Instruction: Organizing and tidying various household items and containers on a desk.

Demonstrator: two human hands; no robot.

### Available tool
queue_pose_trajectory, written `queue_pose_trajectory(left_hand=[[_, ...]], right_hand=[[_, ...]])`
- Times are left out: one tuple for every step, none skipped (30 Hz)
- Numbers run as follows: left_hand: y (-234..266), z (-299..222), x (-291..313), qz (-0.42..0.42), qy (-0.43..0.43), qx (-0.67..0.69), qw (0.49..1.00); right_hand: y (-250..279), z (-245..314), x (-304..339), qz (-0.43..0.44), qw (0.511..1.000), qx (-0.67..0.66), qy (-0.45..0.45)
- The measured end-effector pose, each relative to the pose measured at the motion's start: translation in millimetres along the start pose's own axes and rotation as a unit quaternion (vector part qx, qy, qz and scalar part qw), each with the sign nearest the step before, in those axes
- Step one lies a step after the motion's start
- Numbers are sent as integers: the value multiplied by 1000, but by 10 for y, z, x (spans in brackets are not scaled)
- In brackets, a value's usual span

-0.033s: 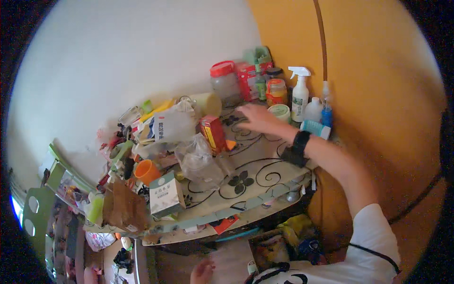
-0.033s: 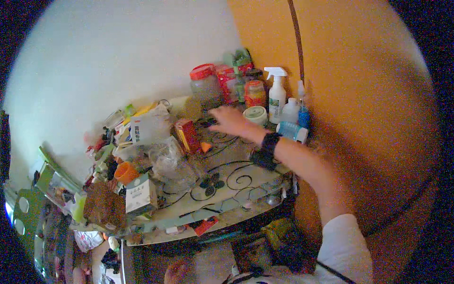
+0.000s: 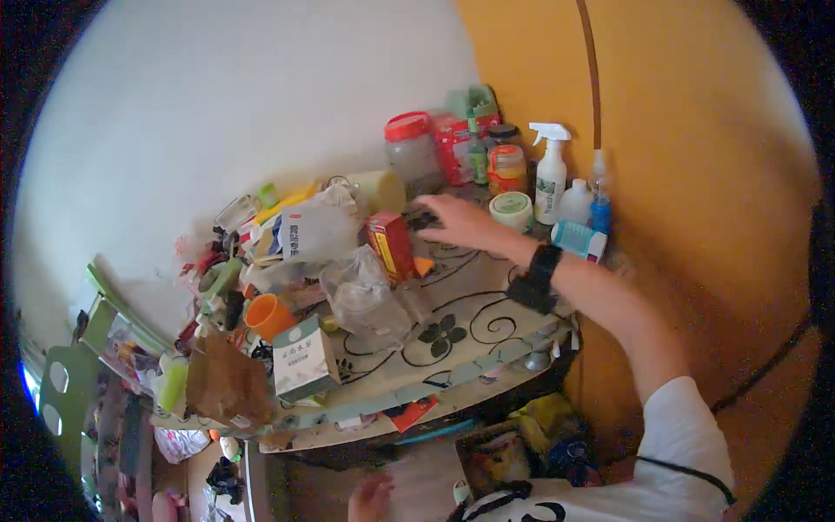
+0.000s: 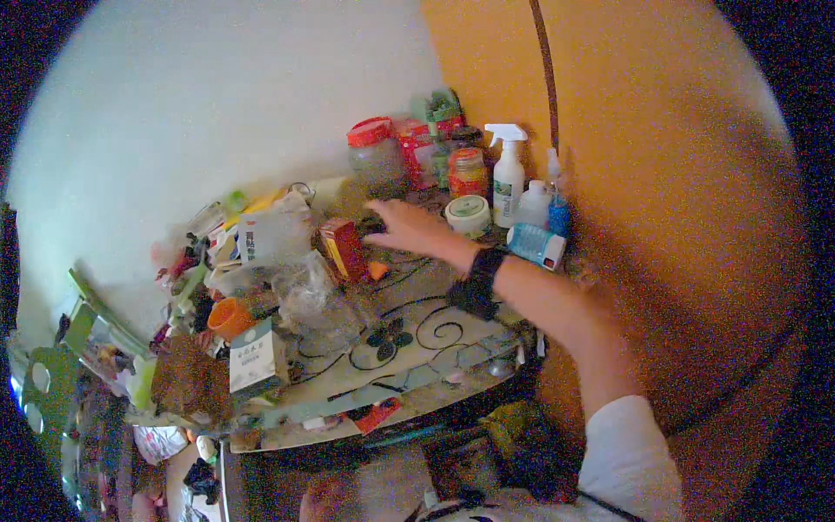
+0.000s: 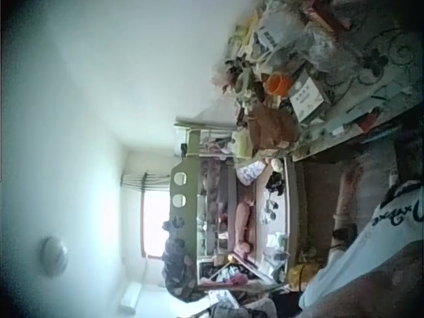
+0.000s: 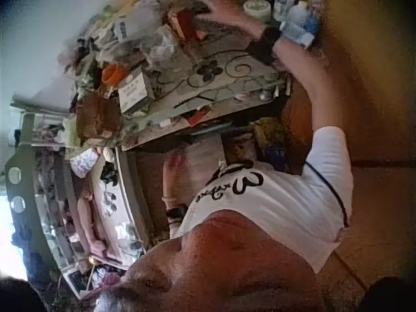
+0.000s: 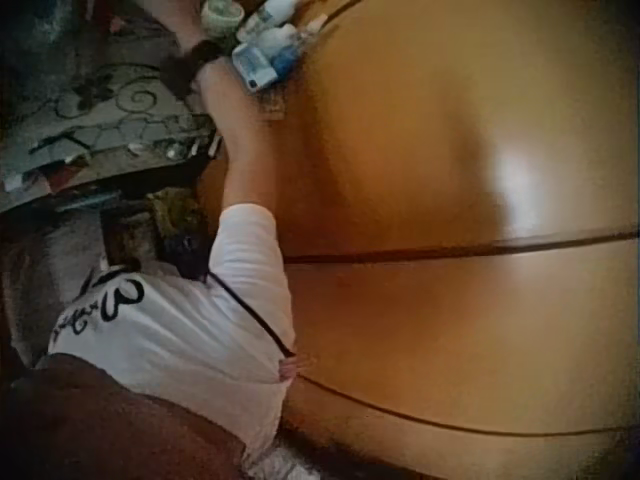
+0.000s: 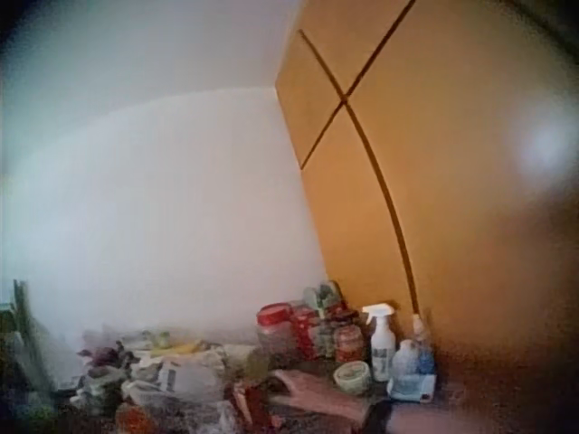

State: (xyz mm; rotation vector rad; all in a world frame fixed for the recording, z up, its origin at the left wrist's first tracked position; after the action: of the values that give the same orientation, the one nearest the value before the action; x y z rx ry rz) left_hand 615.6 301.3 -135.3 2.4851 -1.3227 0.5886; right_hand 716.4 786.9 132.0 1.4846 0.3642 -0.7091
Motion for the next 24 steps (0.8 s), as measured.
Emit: queue_pose_trajectory(left_hand=[[-44, -97, -103, 44, -37, 21, 998], [-84, -193, -173, 89, -75, 40, 992], [-112, -228, -251, 103, -76, 35, 991], [-109, -264, -345, 84, -77, 17, 993], [-98, -312, -434, 65, -80, 1, 995], [-119, -369, -499, 80, -85, -6, 993], [-185, -400, -534, 118, -86, -36, 989], [-243, -424, -552, 152, -85, -64, 983], [-245, -457, -575, 160, -86, -66, 981], [-243, -482, -582, 165, -86, -60, 981], [-236, -507, -584, 169, -85, -53, 980], [-227, -528, -580, 173, -85, -52, 980], [-209, -548, -571, 177, -82, -37, 980], [-189, -566, -566, 181, -78, -24, 980], [-175, -580, -563, 186, -77, -24, 979], [-152, -604, -564, 186, -90, -33, 978], [-124, -616, -571, 185, -103, -41, 976], [-92, -597, -594, 186, -104, -38, 976], [-42, -549, -636, 177, -97, -41, 978], [13, -484, -691, 168, -90, -44, 981], [59, -418, -755, 168, -92, -42, 981], [108, -326, -828, 167, -86, -44, 981], [161, -218, -904, 165, -80, -47, 982], [218, -120, -979, 163, -80, -46, 982]], right_hand=[[-47, 218, -126, -56, 995, -76, 16], [-173, 353, -270, -47, 995, -87, -10], [-246, 405, -350, -32, 995, -87, -49], [-275, 481, -343, -42, 991, -111, -56], [-334, 522, -328, -40, 987, -132, -80], [-370, 528, -342, -34, 987, -116, -104], [-343, 554, -362, -54, 990, -80, -103], [-337, 522, -353, -47, 990, -46, -123], [-270, 519, -346, -74, 991, -40, -105], [-148, 508, -347, -131, 987, -59, -76], [-65, 434, -356, -160, 980, -82, -81], [51, 406, -362, -184, 979, -76, -47], [147, 256, -340, -175, 979, -67, -75], [281, 106, -315, -175, 979, -54, -94], [434, -17, -320, -178, 979, -46, -84], [588, -123, -295, -192, 978, -27, -77], [746, -241, -294, -203, 977, -4, -70], [887, -347, -319, -214, 975, 22, -58], [972, -468, -355, -213, 975, 23, -56], [1042, -603, -379, -199, 972, 92, -80], [1043, -783, -387, -169, 963, 158, -140], [1016, -834, -420, -185, 964, 160, -103], [903, -1026, -412, -149, 966, 154, -145], [788, -1228, -395, -113, 965, 147, -188]])
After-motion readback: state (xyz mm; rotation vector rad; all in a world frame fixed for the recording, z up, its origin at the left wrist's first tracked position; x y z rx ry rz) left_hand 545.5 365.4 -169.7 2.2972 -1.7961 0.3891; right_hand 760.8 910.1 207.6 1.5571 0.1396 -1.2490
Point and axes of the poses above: each hand's wrist, its own x-axis away from the middle knuckle, its own y-axis out of the back of the hand, z = x × y, the point moved 8 cm from there along -x, towards the middle knuckle, and after that the axes turned 11 degrees about y, right-handed, at the moved point
